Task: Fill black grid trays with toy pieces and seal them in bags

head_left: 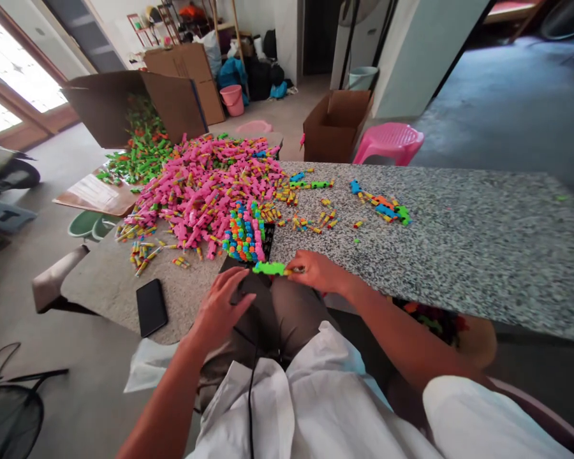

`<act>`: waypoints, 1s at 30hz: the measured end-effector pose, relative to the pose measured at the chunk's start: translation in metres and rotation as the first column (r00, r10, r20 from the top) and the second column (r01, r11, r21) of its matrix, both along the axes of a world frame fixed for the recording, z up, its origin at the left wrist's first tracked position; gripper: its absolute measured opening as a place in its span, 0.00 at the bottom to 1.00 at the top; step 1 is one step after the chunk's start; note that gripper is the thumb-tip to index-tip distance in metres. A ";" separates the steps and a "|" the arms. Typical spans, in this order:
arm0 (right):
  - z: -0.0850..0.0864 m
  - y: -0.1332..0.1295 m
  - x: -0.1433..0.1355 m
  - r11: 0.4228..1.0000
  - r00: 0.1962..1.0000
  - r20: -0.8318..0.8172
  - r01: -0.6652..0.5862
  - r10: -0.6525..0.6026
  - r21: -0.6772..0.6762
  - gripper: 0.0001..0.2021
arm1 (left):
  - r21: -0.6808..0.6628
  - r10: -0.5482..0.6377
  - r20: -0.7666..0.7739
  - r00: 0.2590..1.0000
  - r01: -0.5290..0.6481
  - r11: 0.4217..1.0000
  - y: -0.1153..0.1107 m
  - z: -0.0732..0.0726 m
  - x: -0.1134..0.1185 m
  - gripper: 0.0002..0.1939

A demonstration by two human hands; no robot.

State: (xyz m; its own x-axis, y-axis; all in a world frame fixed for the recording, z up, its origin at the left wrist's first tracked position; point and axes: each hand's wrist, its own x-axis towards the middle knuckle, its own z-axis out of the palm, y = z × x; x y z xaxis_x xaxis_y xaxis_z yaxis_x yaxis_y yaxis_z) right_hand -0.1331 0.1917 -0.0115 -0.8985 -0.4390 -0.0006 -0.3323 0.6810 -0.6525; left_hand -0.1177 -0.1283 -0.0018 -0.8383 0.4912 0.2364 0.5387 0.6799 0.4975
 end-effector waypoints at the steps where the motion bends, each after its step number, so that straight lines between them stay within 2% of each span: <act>1: -0.004 0.004 -0.007 0.999 0.999 0.005 0.037 -0.037 -0.031 0.10 | 0.027 0.062 -0.004 0.998 -0.062 0.998 -0.008 -0.006 -0.004 0.26; 3: -0.016 0.005 -0.023 0.988 0.993 0.023 0.116 -0.114 -0.101 0.10 | 0.067 0.154 0.015 0.988 -0.155 0.986 -0.021 -0.019 -0.016 0.23; 6: -0.038 -0.010 -0.048 0.940 0.956 0.072 0.294 -0.286 -0.173 0.08 | 0.121 0.256 0.092 0.962 -0.266 0.956 -0.029 -0.040 -0.040 0.22; 8: -0.052 -0.026 -0.063 0.899 0.919 0.117 0.392 -0.376 -0.196 0.08 | 0.173 0.308 0.164 0.937 -0.334 0.927 -0.027 -0.052 -0.057 0.22; 11: -0.066 -0.048 -0.079 0.866 0.892 0.206 0.445 -0.403 -0.230 0.11 | 0.276 0.324 0.328 0.887 -0.418 0.865 -0.018 -0.067 -0.079 0.26; 14: -0.073 -0.062 -0.087 0.867 0.895 0.243 0.430 -0.374 -0.250 0.13 | 0.344 0.270 0.429 0.862 -0.433 0.834 -0.009 -0.078 -0.093 0.26; 17: -0.077 -0.069 -0.088 0.891 0.914 0.173 0.398 -0.366 -0.219 0.12 | 0.346 0.235 0.400 0.886 -0.383 0.857 -0.005 -0.088 -0.102 0.23; 21: -0.079 -0.072 -0.087 0.945 0.950 0.038 0.313 -0.311 -0.097 0.13 | 0.313 0.206 0.359 0.910 -0.326 0.892 -0.005 -0.098 -0.110 0.25; 24: -0.078 -0.074 -0.087 0.971 0.971 -0.016 0.239 -0.239 -0.004 0.13 | 0.224 0.242 0.369 0.897 -0.339 0.914 -0.007 -0.102 -0.114 0.24; 27: -0.076 -0.077 -0.087 0.968 0.972 -0.022 0.235 -0.234 0.091 0.15 | 0.094 0.304 0.347 0.887 -0.355 0.930 -0.008 -0.103 -0.116 0.22; 30: -0.070 -0.079 -0.087 0.963 0.975 -0.003 0.221 -0.223 0.152 0.15 | 0.056 0.316 0.306 0.898 -0.348 0.936 -0.006 -0.100 -0.116 0.21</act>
